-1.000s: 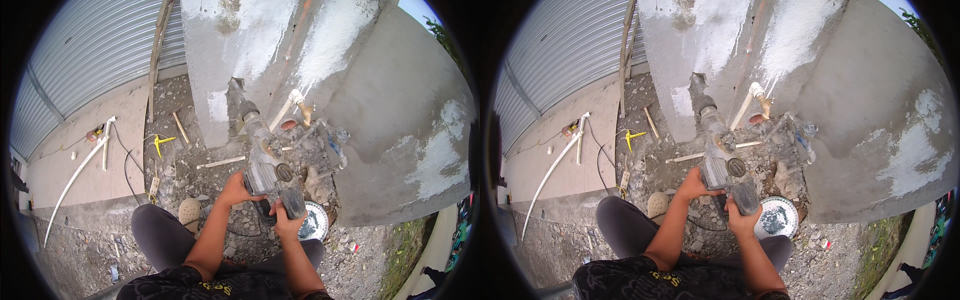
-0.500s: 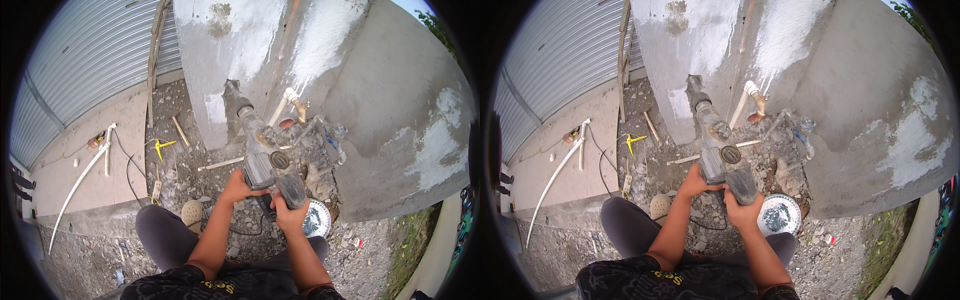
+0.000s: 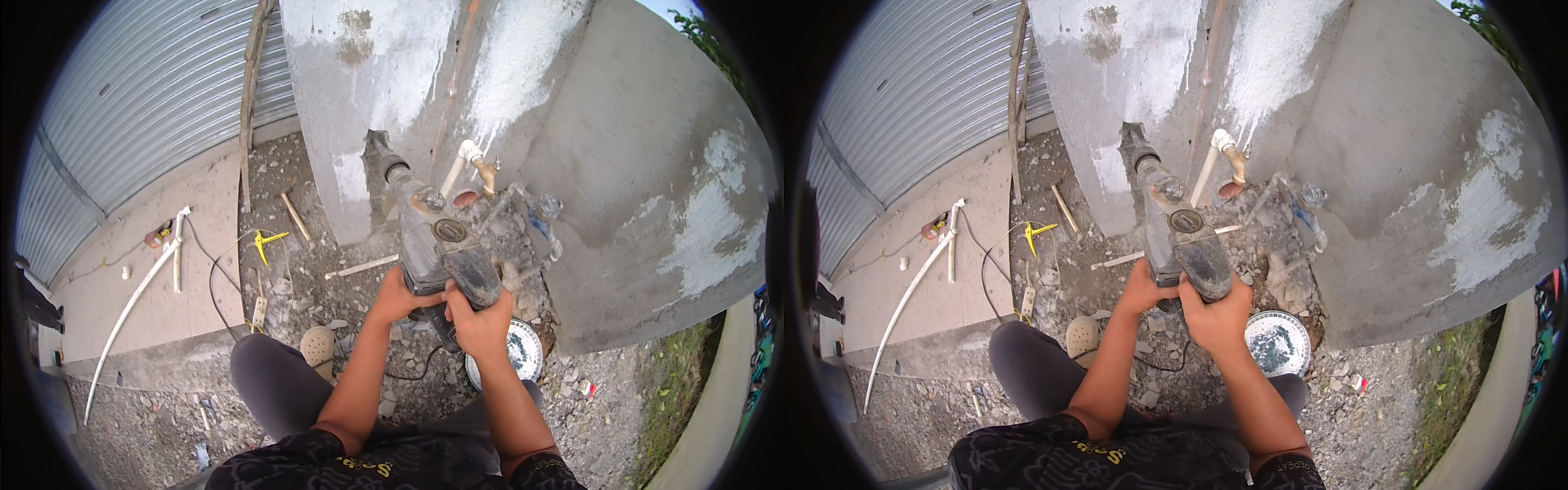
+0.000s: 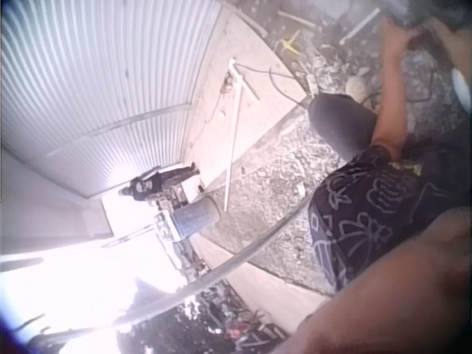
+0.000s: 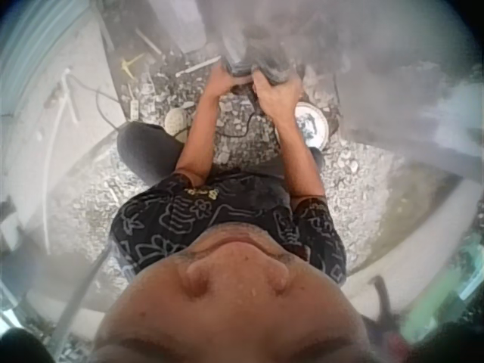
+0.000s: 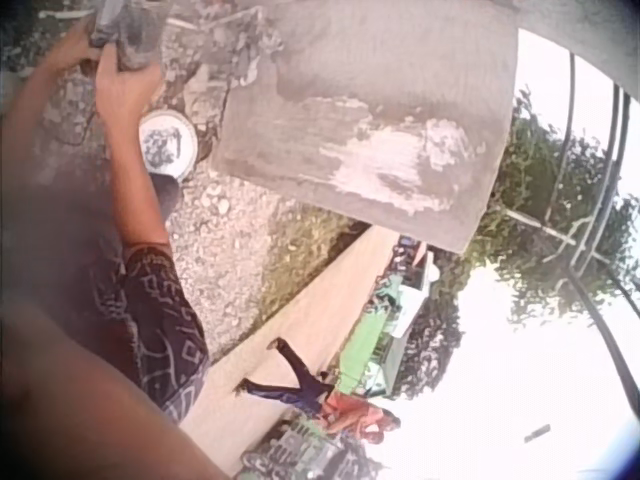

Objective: The person uses a rotary hammer drill to break and remove a section of a concrete wall. They repeatedly apply the tool to the wall surface, chipping away material and creating a hole.

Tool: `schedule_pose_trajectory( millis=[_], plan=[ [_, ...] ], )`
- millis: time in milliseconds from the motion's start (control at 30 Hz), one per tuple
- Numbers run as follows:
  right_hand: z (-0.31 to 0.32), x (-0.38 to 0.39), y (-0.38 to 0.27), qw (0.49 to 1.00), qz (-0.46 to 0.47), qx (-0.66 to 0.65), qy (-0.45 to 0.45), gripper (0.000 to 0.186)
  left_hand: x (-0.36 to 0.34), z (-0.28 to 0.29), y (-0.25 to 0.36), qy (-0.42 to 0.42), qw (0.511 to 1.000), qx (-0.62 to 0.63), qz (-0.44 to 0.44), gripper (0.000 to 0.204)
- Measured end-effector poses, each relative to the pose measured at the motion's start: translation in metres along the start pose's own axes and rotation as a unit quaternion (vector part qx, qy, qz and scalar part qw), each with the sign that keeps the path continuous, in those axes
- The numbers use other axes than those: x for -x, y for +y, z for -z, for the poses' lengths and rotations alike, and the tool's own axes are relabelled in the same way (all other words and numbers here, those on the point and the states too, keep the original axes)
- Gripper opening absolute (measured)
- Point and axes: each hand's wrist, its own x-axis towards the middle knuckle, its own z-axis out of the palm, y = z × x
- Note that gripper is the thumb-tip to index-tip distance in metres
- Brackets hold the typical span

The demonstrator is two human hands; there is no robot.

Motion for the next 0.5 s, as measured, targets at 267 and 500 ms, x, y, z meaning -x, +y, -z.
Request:
schedule_pose_trajectory(
  millis=[267,500],
  plan=[
    [-0.021,-0.023,-0.003,0.999,-0.036,-0.003,-0.008,0.013,-0.013,0.017,0.003,-0.014,0.999,-0.001,0.032,0.062],
    [0.026,0.03,-0.012,0.997,-0.065,-0.046,0.002,0.011,0.025,-0.023,-0.005,-0.018,1.0,0.013,-0.013,0.068]
  ],
)
